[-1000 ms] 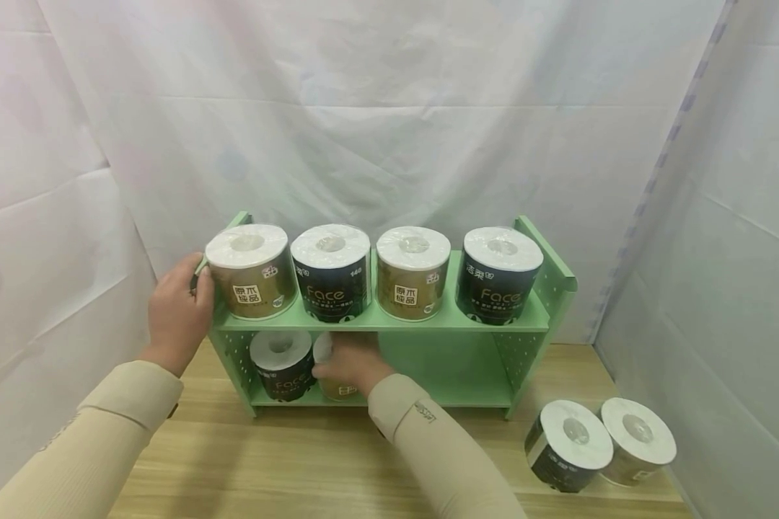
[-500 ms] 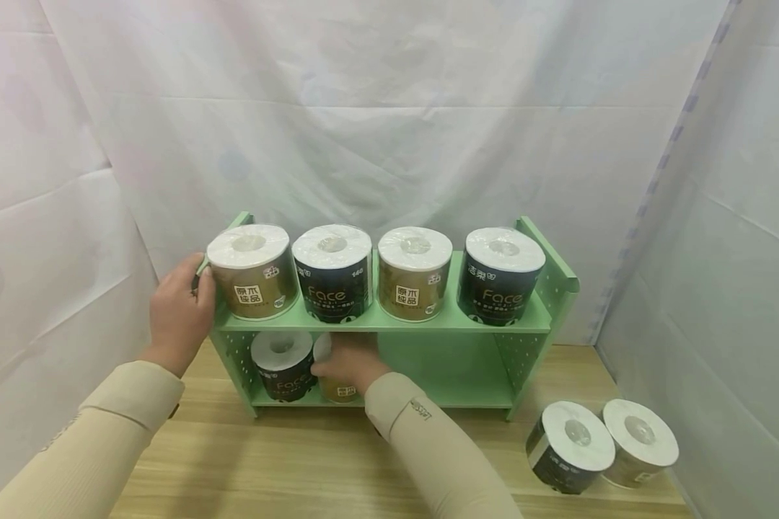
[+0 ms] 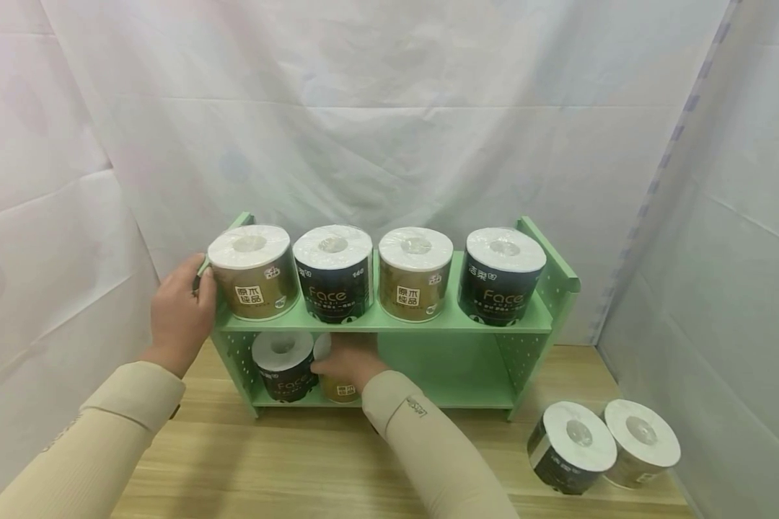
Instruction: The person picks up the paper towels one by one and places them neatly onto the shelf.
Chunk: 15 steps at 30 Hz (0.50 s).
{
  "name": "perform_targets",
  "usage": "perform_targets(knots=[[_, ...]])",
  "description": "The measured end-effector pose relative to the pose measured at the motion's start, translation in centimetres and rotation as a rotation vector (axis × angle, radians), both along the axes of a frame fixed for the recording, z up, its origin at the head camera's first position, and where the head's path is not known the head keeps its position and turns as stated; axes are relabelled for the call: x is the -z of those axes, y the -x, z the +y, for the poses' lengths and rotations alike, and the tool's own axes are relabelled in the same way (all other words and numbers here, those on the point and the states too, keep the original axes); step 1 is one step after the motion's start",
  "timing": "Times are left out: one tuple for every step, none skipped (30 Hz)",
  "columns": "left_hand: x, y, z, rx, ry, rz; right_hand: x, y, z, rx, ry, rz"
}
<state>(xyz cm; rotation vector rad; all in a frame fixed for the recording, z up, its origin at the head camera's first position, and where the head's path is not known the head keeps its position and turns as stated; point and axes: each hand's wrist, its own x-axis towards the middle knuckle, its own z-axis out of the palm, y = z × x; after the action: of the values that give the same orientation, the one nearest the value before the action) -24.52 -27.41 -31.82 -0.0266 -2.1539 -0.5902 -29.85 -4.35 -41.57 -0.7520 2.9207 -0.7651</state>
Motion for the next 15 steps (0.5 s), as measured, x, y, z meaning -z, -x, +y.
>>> perform_targets(knots=[[0.0, 0.01, 0.01, 0.0, -0.001, 0.001, 0.06, 0.03, -0.03, -0.001, -0.004, -0.007], [0.01, 0.0, 0.03, -0.001, -0.001, 0.001, 0.08, 0.05, -0.04, -0.001, -0.002, -0.021], [0.01, 0.0, 0.04, -0.002, -0.001, 0.001, 0.07, 0.07, -0.07, -0.001, -0.003, -0.03], [0.01, 0.0, 0.05, -0.002, -0.001, 0.0, 0.05, 0.09, -0.1, 0.0, -0.001, -0.04], [0.0, 0.01, 0.05, -0.003, -0.001, 0.001, 0.03, 0.11, -0.13, 0.0, 0.0, -0.051], [0.02, 0.04, 0.03, -0.003, -0.001, 0.001, -0.03, 0.1, -0.16, -0.001, 0.002, -0.059], [0.04, 0.06, 0.01, -0.003, -0.001, 0.001, -0.06, 0.1, -0.18, 0.0, 0.004, -0.068], [0.01, 0.04, 0.03, -0.004, 0.0, 0.001, -0.1, 0.08, -0.19, 0.0, 0.007, -0.08], [0.0, 0.04, 0.03, -0.003, -0.001, 0.001, -0.16, 0.08, -0.23, 0.002, 0.003, -0.083], [0.0, 0.05, 0.02, -0.003, -0.002, 0.001, -0.19, 0.04, -0.24, 0.001, 0.006, -0.098], [0.0, 0.04, 0.02, -0.003, -0.003, 0.0, -0.24, 0.02, -0.26, 0.001, 0.008, -0.106], [0.0, 0.04, 0.01, -0.002, -0.004, 0.0, -0.29, 0.0, -0.27, 0.001, 0.008, -0.113], [0.01, 0.04, 0.0, -0.002, -0.005, 0.0, -0.32, 0.01, -0.29, 0.0, 0.008, -0.114], [0.02, 0.05, -0.02, -0.002, -0.006, 0.0, -0.37, 0.01, -0.31, 0.002, 0.005, -0.111], [0.05, 0.07, -0.06, -0.002, -0.007, -0.001, -0.4, 0.03, -0.34, 0.004, 0.002, -0.107]])
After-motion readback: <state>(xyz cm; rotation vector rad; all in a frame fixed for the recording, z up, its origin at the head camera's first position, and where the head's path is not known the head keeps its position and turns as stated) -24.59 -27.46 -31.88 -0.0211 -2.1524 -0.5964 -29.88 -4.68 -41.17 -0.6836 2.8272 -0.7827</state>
